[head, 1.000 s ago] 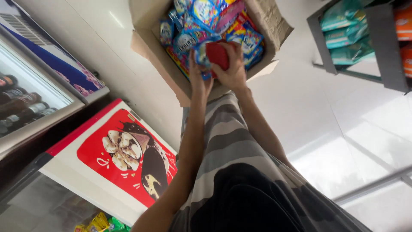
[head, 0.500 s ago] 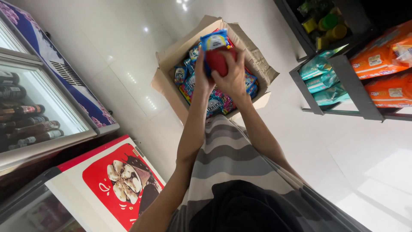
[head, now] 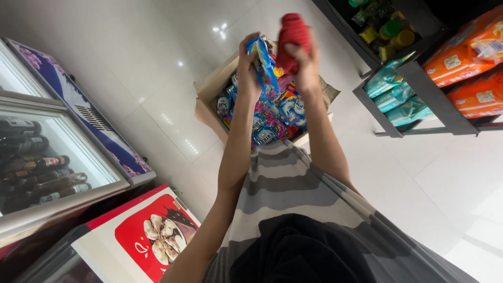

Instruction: Stocking and organizing detergent sachets from a cardboard box onto a store shelf.

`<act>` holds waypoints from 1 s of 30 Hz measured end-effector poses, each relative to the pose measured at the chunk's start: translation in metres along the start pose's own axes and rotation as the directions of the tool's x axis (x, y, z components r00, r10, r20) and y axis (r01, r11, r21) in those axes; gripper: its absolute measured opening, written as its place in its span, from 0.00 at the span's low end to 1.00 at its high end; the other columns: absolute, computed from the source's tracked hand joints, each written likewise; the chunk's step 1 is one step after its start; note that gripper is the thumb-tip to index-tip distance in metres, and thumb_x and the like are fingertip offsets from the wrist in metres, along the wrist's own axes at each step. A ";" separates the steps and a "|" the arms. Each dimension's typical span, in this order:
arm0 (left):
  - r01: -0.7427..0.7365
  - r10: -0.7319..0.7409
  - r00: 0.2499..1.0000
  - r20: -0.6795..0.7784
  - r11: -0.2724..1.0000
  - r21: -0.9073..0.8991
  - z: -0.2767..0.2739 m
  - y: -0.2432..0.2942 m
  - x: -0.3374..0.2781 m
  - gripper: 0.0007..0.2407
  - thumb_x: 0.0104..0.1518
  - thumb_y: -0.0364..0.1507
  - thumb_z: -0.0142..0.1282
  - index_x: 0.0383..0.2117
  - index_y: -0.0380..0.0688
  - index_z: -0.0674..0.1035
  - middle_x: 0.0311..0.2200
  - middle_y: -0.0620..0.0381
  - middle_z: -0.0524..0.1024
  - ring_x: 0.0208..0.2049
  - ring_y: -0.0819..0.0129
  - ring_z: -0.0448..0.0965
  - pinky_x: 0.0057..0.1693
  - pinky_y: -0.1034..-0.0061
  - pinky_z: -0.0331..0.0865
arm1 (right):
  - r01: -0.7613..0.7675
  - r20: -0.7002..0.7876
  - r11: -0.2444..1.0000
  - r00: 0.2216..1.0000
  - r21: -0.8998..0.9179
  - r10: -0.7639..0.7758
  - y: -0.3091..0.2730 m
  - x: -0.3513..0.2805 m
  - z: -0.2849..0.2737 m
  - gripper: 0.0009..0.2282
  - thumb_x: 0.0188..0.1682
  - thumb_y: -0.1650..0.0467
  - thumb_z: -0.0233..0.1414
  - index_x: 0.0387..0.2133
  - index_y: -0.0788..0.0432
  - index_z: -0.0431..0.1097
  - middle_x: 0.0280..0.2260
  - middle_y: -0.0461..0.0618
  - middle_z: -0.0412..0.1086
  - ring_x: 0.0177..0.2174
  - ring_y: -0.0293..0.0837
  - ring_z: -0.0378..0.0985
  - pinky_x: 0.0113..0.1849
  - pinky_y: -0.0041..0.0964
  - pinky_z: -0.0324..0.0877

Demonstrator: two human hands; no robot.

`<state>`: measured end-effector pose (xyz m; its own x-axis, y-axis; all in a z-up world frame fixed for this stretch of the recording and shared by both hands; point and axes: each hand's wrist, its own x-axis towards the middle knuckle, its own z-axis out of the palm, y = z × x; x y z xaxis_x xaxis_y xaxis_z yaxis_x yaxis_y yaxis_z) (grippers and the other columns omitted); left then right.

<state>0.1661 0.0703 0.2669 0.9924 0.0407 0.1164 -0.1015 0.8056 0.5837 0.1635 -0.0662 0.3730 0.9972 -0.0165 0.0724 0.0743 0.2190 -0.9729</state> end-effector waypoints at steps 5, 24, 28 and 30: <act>0.002 -0.006 0.993 -0.117 0.999 -0.036 -0.008 -0.024 0.019 0.29 0.72 0.51 0.38 0.69 0.40 0.65 0.51 0.48 0.77 0.48 0.61 0.79 0.52 0.63 0.78 | 0.035 0.106 0.906 0.994 -0.422 0.011 -0.017 -0.036 0.046 0.28 0.41 0.68 0.59 0.57 0.60 0.64 0.50 0.59 0.63 0.49 0.54 0.75 0.49 0.48 0.79; 0.615 -0.546 0.594 -0.591 0.782 -0.104 -0.140 -0.195 -0.108 0.28 0.62 0.56 0.45 0.59 0.49 0.66 0.43 0.57 0.75 0.34 0.63 0.76 0.46 0.66 0.75 | -0.466 -0.033 0.711 0.847 -0.527 0.531 0.101 -0.119 -0.116 0.26 0.43 0.66 0.62 0.54 0.66 0.68 0.43 0.60 0.74 0.42 0.50 0.79 0.44 0.43 0.75; 0.621 -0.326 0.719 -0.613 0.698 0.357 -0.145 -0.254 -0.145 0.27 0.60 0.48 0.60 0.54 0.37 0.72 0.28 0.50 0.73 0.20 0.72 0.68 0.27 0.74 0.64 | -0.748 -0.200 0.597 0.657 -0.290 0.726 0.093 -0.129 -0.155 0.25 0.41 0.67 0.57 0.54 0.65 0.69 0.36 0.55 0.75 0.32 0.45 0.77 0.34 0.38 0.72; 0.503 -0.153 0.823 -0.546 0.642 0.578 -0.162 -0.305 -0.164 0.26 0.62 0.49 0.63 0.52 0.37 0.72 0.33 0.51 0.78 0.26 0.74 0.77 0.30 0.77 0.72 | -0.770 -0.206 0.579 0.633 -0.268 0.746 0.100 -0.139 -0.176 0.24 0.42 0.67 0.56 0.53 0.66 0.69 0.36 0.55 0.75 0.32 0.45 0.76 0.34 0.37 0.72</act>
<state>0.0454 -0.0859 -0.0606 0.8709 0.2330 -0.4326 0.3937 0.1959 0.8981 0.0319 -0.2142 0.2271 0.6865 -0.0482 -0.7255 -0.7250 -0.1220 -0.6779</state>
